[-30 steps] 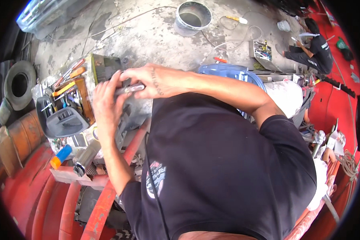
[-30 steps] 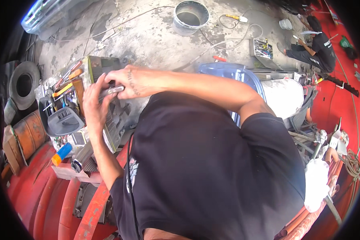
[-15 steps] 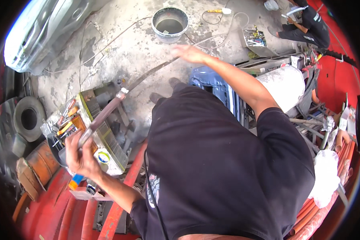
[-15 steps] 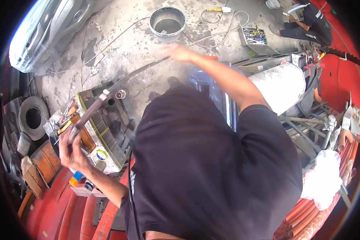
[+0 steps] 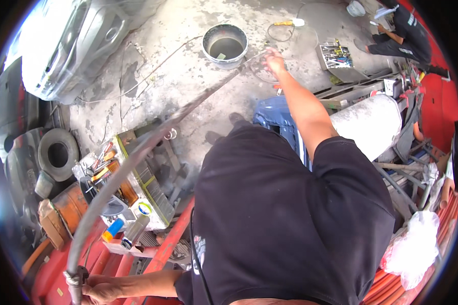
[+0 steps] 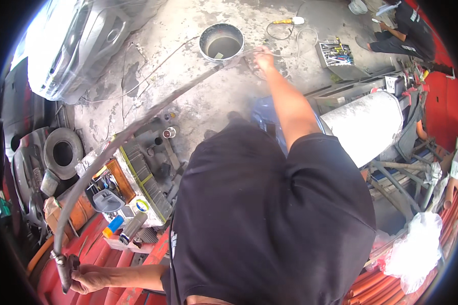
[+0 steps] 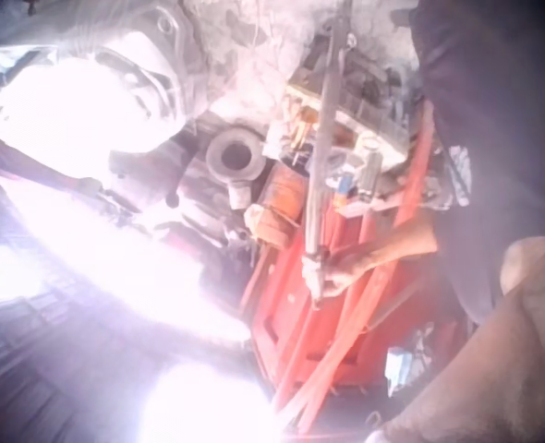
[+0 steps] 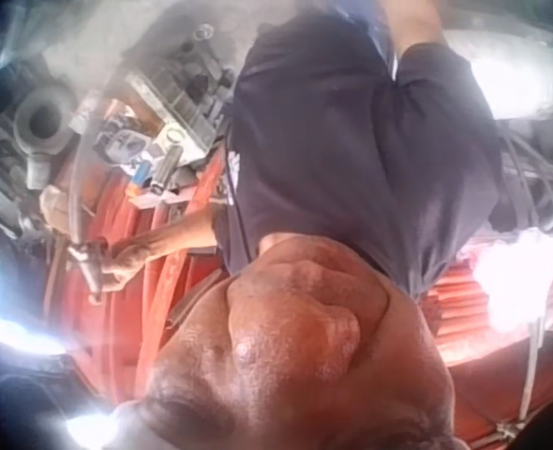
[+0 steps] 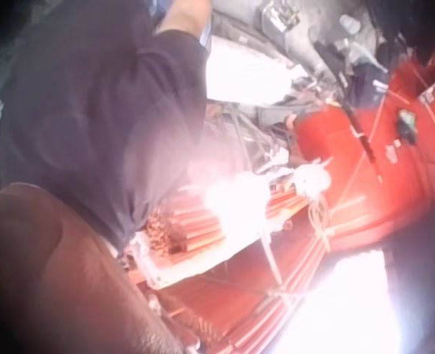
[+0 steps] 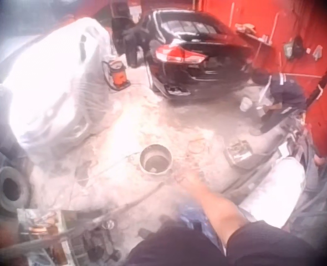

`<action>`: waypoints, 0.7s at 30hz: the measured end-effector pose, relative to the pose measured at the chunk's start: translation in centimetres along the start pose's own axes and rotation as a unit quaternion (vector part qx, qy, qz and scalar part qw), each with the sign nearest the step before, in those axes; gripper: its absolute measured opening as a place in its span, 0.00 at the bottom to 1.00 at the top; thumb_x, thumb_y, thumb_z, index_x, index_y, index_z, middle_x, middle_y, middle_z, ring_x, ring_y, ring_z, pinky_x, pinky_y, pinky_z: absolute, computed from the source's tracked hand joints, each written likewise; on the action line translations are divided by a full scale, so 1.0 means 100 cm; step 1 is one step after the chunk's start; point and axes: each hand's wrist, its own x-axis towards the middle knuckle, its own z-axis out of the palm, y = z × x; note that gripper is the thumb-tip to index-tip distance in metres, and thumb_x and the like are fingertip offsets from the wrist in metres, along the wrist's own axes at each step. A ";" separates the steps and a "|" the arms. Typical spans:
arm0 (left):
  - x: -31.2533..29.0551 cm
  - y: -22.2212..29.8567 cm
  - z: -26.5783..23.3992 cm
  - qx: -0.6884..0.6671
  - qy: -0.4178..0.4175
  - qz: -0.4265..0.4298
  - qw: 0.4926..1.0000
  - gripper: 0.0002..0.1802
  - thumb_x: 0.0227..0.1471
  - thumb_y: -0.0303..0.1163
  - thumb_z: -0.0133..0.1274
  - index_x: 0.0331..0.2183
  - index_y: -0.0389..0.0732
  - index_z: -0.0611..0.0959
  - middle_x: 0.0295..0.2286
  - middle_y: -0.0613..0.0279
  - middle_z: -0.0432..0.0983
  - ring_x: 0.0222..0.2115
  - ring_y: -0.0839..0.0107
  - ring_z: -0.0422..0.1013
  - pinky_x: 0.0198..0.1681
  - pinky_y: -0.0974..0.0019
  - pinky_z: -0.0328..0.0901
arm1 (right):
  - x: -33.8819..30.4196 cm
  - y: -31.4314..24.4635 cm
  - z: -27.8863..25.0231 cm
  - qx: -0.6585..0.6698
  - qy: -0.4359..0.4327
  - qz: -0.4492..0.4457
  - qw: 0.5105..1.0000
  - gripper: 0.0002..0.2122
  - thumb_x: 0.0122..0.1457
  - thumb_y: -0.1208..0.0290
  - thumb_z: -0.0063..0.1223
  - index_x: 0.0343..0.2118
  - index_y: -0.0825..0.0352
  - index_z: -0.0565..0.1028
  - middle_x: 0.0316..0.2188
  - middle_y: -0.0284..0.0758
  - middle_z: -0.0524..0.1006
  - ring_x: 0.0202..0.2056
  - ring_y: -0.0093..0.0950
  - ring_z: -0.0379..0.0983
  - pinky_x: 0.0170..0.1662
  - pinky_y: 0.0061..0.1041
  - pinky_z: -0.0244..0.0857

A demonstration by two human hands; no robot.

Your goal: The person uses a screwdriver to scrape a black plastic part, then picks up and coils a hose before attaching it to a spray gun. They wipe the spray gun with a white cloth and place it on a metal surface. Finally, they walk toward a car with the spray gun in hand.

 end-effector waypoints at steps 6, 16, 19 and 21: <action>0.000 -0.045 -0.080 0.083 0.093 -0.079 0.989 0.18 0.52 0.36 0.68 0.37 0.30 0.83 0.29 0.55 0.81 0.31 0.65 0.76 0.41 0.62 0.73 | 0.051 -0.065 -0.052 0.398 0.004 0.034 0.917 0.22 0.55 0.84 0.40 0.55 0.74 0.66 0.39 0.44 0.72 0.43 0.39 0.74 0.46 0.41 0.76; 0.021 -0.048 -0.119 0.163 0.171 -0.228 0.945 0.19 0.53 0.37 0.67 0.37 0.31 0.82 0.30 0.54 0.80 0.29 0.64 0.76 0.39 0.63 0.73 | 0.096 -0.155 -0.211 0.231 0.164 0.200 0.938 0.07 0.58 0.84 0.49 0.40 0.73 0.70 0.35 0.46 0.72 0.30 0.38 0.73 0.39 0.46 0.74; 0.031 -0.055 -0.132 0.168 0.176 -0.246 0.938 0.19 0.53 0.38 0.66 0.37 0.31 0.82 0.30 0.54 0.80 0.29 0.64 0.76 0.39 0.64 0.73 | 0.104 -0.142 -0.231 0.055 0.203 0.186 0.960 0.04 0.58 0.85 0.49 0.36 0.74 0.71 0.30 0.44 0.73 0.26 0.36 0.73 0.32 0.42 0.74; 0.036 -0.059 -0.139 0.170 0.176 -0.261 0.934 0.19 0.53 0.38 0.66 0.38 0.31 0.82 0.30 0.53 0.80 0.29 0.64 0.76 0.38 0.64 0.73 | 0.108 -0.137 -0.230 0.018 0.220 0.159 0.962 0.02 0.59 0.85 0.49 0.34 0.74 0.72 0.26 0.43 0.73 0.24 0.34 0.72 0.27 0.40 0.74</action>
